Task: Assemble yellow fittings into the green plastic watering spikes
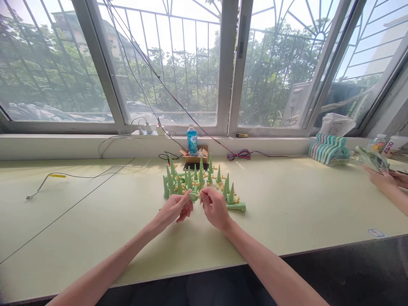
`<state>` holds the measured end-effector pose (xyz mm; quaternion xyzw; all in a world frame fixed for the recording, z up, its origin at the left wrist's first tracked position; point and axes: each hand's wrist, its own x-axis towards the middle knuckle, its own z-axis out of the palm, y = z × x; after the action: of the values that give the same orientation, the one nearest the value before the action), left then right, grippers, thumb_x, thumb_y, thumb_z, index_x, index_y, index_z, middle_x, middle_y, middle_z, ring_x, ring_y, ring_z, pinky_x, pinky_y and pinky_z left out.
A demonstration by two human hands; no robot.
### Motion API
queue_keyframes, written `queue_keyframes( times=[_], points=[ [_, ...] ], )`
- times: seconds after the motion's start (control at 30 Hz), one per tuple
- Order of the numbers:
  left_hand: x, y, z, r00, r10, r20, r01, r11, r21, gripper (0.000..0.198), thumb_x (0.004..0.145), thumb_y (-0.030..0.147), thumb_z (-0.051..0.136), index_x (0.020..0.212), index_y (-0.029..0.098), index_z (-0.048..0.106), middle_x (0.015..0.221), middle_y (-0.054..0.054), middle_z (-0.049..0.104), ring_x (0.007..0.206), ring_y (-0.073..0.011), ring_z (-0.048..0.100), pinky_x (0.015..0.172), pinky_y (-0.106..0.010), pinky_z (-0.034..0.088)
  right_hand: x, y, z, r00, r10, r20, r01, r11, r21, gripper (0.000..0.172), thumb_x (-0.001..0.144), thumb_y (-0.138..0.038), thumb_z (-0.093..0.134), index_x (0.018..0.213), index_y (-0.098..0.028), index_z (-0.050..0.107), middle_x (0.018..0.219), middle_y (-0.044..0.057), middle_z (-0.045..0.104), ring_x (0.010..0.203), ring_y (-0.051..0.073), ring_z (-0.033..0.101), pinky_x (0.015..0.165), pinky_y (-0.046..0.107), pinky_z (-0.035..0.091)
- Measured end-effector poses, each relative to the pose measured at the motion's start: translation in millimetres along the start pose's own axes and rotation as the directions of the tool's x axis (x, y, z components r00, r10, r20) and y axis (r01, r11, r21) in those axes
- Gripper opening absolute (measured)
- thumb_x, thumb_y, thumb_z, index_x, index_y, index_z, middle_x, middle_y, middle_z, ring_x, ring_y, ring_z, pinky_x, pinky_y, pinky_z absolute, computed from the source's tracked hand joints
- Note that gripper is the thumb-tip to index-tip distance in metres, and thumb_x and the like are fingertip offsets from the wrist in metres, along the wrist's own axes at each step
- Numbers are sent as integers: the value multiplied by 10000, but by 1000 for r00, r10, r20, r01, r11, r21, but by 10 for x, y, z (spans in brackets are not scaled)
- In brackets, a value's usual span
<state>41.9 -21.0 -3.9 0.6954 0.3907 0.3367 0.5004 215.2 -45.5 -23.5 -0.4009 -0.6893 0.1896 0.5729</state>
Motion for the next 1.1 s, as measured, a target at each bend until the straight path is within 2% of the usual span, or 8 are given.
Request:
queue_keyframes(
  times=[0.17,0.37,0.47,0.67,0.77,0.93,1.1],
  points=[
    [-28,55,-8,999,16,30,-16,1000,-2,599,879,656,438,646,129,603,558,-28,586,361,-81,453,348,-203,327,0,-5,-2,1000,6,15,-6,999,33,282,971,-394,435,780,-203,518,621,-11,521,455,102,452,432,229,369],
    [-76,119,1,996,86,24,-87,995,41,552,880,623,462,603,155,559,425,31,489,333,-72,410,384,-198,313,-8,22,3,999,32,33,-34,997,70,266,964,-386,452,775,-207,510,603,-20,490,447,104,441,429,234,360],
    [-93,125,3,992,122,1,-122,987,105,514,887,588,475,617,158,557,428,40,475,355,-75,410,411,-199,336,-15,42,7,998,50,43,-53,995,79,261,965,-374,450,771,-207,505,593,-23,477,445,105,426,428,234,348],
    [-90,69,-4,983,181,-35,-168,957,236,407,887,511,524,672,166,525,525,36,478,436,-90,457,431,-201,347,-19,56,11,995,82,58,-87,991,96,261,964,-373,451,759,-213,483,551,-36,422,444,109,372,418,234,323],
    [-83,40,-4,970,235,-60,-210,937,280,373,879,467,550,664,169,486,585,28,492,453,-80,432,428,-201,341,-19,50,10,994,89,68,-96,989,109,262,964,-369,450,754,-214,477,535,-44,390,434,108,356,409,235,301],
    [-76,28,-4,960,274,-66,-248,932,263,279,837,422,622,760,164,548,712,8,533,497,-71,412,433,-199,356,-20,39,6,993,90,79,-98,990,106,265,953,-373,470,746,-207,483,533,-46,386,434,104,354,410,232,286],
    [-67,11,-5,961,261,-92,-231,939,254,253,820,403,651,796,162,579,725,8,533,505,-69,389,428,-198,338,-20,28,-2,992,93,89,-103,989,107,273,951,-375,470,740,-201,479,542,-46,392,431,99,357,410,229,275]
  ],
)
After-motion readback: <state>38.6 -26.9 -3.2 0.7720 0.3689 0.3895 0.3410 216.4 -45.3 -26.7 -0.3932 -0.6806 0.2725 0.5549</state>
